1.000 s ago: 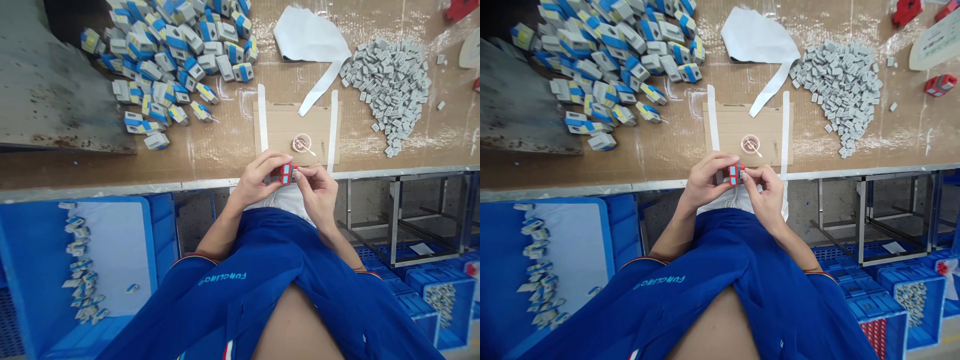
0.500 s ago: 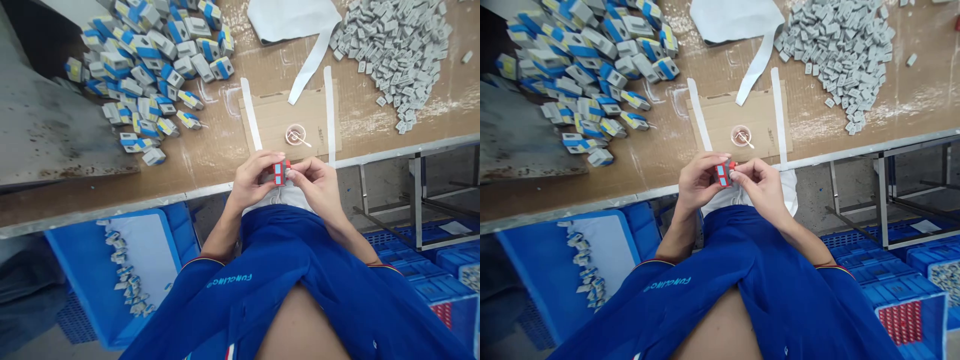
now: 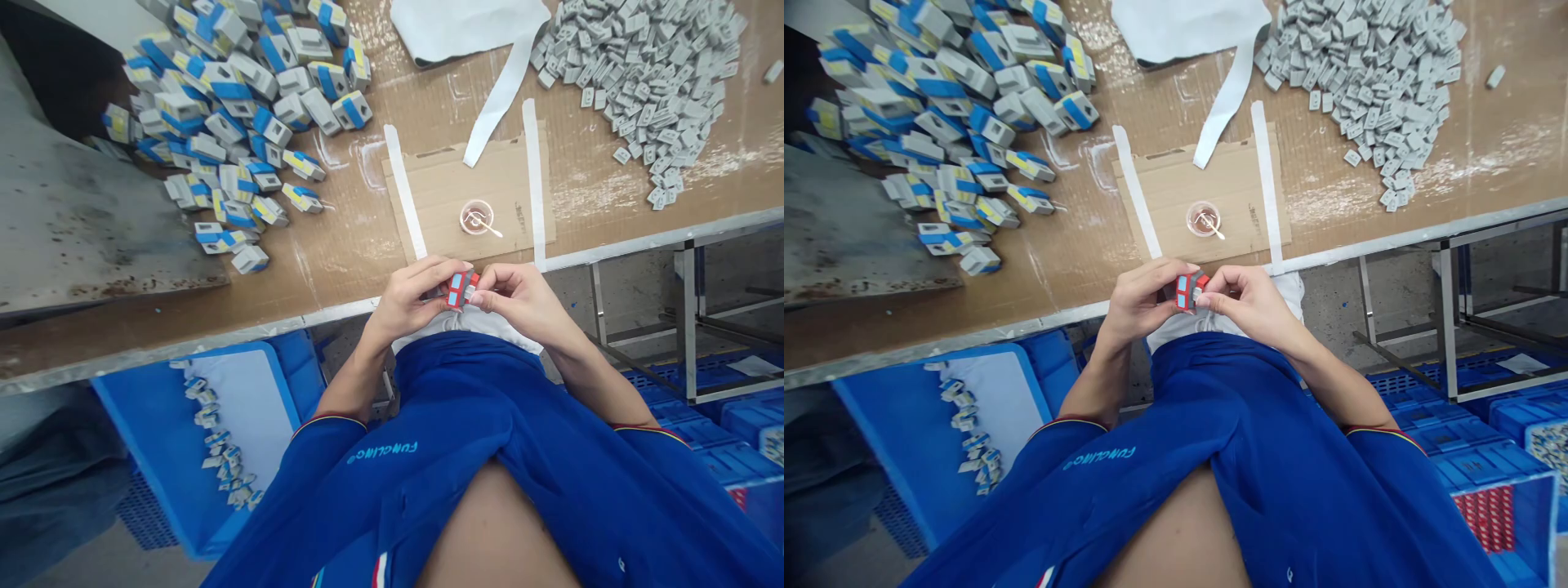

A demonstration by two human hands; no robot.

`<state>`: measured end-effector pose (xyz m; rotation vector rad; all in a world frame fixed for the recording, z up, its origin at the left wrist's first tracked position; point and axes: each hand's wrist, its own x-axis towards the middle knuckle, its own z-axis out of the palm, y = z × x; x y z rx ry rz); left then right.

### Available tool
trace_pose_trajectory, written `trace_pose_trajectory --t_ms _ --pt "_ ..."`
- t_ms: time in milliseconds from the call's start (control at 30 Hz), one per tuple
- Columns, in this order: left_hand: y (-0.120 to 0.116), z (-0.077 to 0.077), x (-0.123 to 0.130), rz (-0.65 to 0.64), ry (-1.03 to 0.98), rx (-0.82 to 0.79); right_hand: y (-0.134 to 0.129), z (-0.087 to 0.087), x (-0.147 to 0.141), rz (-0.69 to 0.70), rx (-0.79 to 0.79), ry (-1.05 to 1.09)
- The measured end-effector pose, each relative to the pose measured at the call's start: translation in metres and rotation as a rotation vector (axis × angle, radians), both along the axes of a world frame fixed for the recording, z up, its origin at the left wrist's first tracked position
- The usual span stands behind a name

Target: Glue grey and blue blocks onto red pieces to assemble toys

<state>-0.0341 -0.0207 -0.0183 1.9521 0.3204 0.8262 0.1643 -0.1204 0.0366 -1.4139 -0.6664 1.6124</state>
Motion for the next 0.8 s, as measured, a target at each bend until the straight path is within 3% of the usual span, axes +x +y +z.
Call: trace_pose_trajectory --t_ms 167,333,467,633,800 --pt "-0.001 -0.004 0.001 0.034 -0.041 -0.023 0.002 0.005 0.0 0.031 0.007 -0.006" --pt "0.0 -0.007 -0.001 0.041 -0.083 -0.078 -0.001 0.01 -0.001 0.034 0.13 -0.174" --pt "0.0 -0.006 -0.003 -0.042 -0.122 -0.279 -0.007 0.007 -0.007 -0.019 0.297 -0.377" --pt "-0.006 -0.004 0.0 0.034 -0.163 -0.483 -0.007 0.01 -0.01 -0.029 0.483 -0.591" --pt "-0.003 0.0 0.0 0.014 -0.127 -0.564 -0.006 0.012 -0.01 0.007 0.452 -0.62"
